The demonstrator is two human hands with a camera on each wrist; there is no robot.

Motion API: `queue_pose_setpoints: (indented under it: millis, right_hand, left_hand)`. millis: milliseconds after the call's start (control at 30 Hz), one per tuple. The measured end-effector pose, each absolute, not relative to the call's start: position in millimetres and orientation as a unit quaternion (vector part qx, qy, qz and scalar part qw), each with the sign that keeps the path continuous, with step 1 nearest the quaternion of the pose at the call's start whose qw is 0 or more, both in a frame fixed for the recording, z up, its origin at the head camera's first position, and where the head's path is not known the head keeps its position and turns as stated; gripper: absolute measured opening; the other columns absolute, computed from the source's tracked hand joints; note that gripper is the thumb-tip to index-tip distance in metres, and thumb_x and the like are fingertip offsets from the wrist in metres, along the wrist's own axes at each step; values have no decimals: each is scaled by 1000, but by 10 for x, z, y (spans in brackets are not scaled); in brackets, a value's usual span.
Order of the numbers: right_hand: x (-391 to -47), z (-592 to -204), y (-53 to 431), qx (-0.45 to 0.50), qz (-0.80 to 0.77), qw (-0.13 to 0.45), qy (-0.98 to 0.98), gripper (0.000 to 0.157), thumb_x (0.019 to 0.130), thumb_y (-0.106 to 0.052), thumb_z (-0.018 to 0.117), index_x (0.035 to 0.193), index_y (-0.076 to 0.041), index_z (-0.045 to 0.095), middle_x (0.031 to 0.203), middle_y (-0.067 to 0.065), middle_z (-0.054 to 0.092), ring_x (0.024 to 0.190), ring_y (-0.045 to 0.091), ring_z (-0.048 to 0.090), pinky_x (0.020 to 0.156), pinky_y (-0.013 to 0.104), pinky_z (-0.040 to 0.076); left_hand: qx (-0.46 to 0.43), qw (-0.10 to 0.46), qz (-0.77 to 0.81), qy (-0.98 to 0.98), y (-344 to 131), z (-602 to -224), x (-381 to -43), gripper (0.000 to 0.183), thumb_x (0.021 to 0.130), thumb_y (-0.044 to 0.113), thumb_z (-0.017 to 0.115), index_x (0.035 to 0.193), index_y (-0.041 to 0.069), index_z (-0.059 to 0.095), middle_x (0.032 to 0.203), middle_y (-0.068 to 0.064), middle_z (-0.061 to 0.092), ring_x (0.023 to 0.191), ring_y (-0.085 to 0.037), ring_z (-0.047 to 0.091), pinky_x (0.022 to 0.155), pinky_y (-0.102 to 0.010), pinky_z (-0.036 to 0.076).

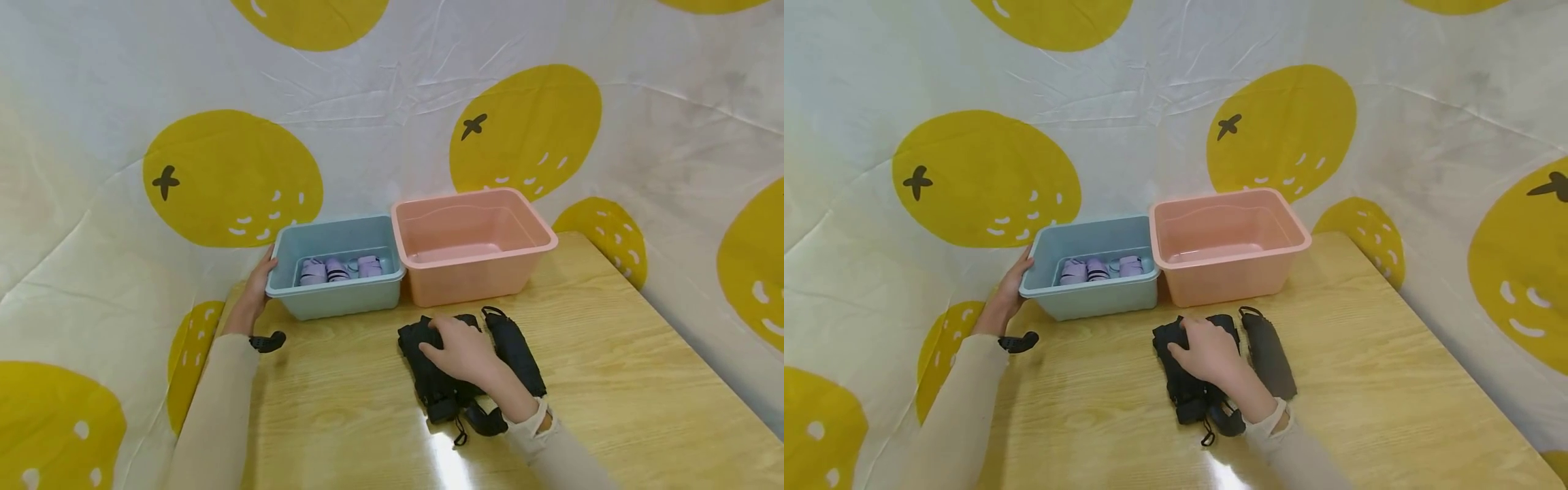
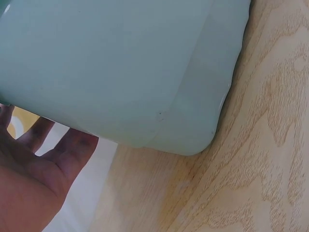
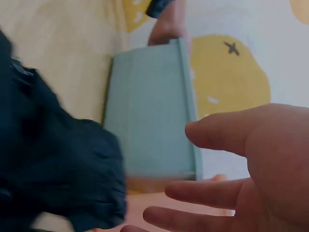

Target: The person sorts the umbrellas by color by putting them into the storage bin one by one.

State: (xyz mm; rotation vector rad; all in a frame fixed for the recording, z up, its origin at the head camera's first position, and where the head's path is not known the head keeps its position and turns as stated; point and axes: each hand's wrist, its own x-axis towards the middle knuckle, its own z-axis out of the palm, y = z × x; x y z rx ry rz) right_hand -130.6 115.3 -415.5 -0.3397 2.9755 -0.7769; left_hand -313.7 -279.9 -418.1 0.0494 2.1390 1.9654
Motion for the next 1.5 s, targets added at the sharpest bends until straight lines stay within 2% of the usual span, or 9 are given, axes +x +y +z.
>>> queue_pose_setpoints:
  millis: [267,467,600,700,867,967,1100,1167,1500]
  right_hand:
    - [-1146,-4498,1027,-74,-226,-6,971,58,88,-35,71,129,2,55,116,23,60,81,37,64,65,49,53]
    - [-1133,-4670,861,-35,-176,25,983,82,81,-45,75,139,4,43,115,30,57,72,38,61,53,46,50]
    - [-1163,-4763,758,-19,-141,47,989,103,73,-53,79,147,2,32,123,31,52,75,39,60,55,46,50]
    - [-1184,-4858,678,-10,-109,31,994,112,68,-57,81,149,-1,28,124,29,52,72,36,59,58,46,50]
    - [-1231,-4964,566,4,-90,-3,996,109,69,-53,81,151,-7,27,115,25,54,70,35,56,64,50,47]
    - [-1277,-4989,542,11,-111,-1,994,104,70,-46,81,151,-9,27,112,24,54,65,33,54,58,46,46]
    - [-1344,-4989,557,13,-158,16,987,103,69,-39,82,151,-12,26,120,25,53,60,30,53,48,41,44]
    - [-1372,-4953,577,11,-177,20,984,102,68,-39,82,150,-13,26,123,26,52,60,30,54,48,41,44]
    - [-1281,-4364,770,-11,-229,17,973,103,67,-37,81,152,-15,27,112,18,60,66,30,57,49,40,45]
  left_hand:
    - [15,119,663,739,-2822,-4202,-3136,57,107,24,23,156,27,-5,162,-6,-5,142,-38,12,110,-57,20]
    - [18,112,664,739,-2817,-4200,-3142,57,107,23,25,156,26,-4,162,-4,-5,143,-35,12,111,-55,20]
    - [17,108,668,736,-2812,-4185,-3165,57,107,23,25,157,26,-3,162,-4,-5,143,-34,11,111,-55,19]
    - [17,108,670,734,-2809,-4178,-3180,57,107,22,25,157,25,-3,162,-4,-5,143,-33,10,111,-54,18]
    - [31,104,671,734,-2807,-4180,-3188,57,107,20,24,157,24,-3,162,-4,-6,144,-33,7,112,-54,15]
    - [36,103,670,735,-2812,-4191,-3181,57,107,19,24,157,23,-3,162,-3,-8,144,-32,4,113,-53,13]
    - [27,99,669,736,-2825,-4200,-3156,57,107,19,24,157,23,-3,162,-3,-7,145,-32,3,113,-53,11]
    - [24,98,670,735,-2828,-4193,-3157,57,107,20,25,157,24,-2,162,-2,-7,145,-31,3,113,-52,11]
    - [42,102,674,730,-2825,-4210,-3166,56,107,20,24,157,24,-2,162,-5,-6,144,-35,6,112,-56,13]
